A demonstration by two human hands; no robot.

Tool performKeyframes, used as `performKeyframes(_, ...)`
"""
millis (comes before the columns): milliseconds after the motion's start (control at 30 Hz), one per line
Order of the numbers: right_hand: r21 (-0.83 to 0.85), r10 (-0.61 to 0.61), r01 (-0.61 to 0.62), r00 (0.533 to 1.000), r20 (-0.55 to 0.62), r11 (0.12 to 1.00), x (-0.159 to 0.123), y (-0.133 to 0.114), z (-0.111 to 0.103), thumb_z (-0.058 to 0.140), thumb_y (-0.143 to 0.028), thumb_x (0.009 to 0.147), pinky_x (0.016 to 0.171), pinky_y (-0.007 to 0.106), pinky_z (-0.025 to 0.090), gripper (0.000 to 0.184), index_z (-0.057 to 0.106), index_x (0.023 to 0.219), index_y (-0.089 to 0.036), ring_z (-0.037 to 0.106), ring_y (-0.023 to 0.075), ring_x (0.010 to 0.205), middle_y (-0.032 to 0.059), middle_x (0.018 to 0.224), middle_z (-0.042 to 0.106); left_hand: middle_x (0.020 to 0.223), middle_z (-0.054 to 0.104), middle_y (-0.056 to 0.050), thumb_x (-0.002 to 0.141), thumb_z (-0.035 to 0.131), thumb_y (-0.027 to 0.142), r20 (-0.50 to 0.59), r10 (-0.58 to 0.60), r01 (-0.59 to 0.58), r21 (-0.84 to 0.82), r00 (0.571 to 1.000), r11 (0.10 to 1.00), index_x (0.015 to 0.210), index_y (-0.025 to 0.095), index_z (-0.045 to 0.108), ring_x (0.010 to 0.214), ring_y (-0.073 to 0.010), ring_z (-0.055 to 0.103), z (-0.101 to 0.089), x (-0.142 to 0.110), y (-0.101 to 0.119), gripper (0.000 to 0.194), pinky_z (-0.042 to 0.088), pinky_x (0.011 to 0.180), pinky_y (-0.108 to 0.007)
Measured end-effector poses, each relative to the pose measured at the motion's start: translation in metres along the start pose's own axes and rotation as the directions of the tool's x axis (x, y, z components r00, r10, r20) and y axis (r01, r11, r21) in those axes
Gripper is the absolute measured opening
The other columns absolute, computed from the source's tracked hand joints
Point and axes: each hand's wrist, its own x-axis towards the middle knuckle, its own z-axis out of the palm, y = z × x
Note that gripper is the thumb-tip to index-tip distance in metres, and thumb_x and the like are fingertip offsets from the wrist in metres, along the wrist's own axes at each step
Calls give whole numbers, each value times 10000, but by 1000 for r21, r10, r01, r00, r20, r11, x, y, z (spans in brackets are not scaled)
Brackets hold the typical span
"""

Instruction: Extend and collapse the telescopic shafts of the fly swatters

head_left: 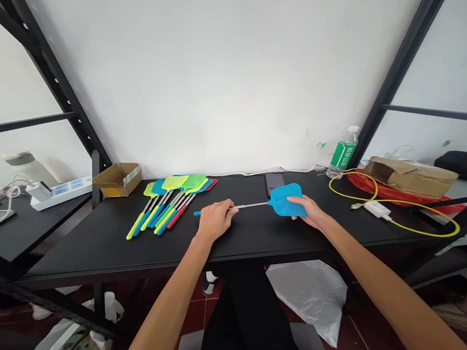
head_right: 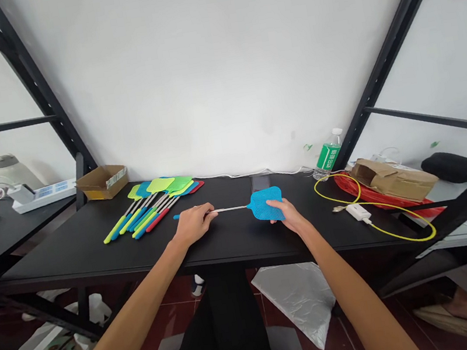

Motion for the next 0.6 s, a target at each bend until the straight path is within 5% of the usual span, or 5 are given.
performKeyframes(600, -46, 28, -27, 999, 26, 999, -2, -3, 1, 738, -315, 785, 328, 229, 471, 302, 668, 997, -113, 704, 222, 602, 109, 800, 735, 922, 774, -26, 1024, 418, 498, 38, -3, 3, 14, 999, 1000, 977, 257, 673, 827, -222, 696, 1, -2, 1, 354, 290, 602, -299)
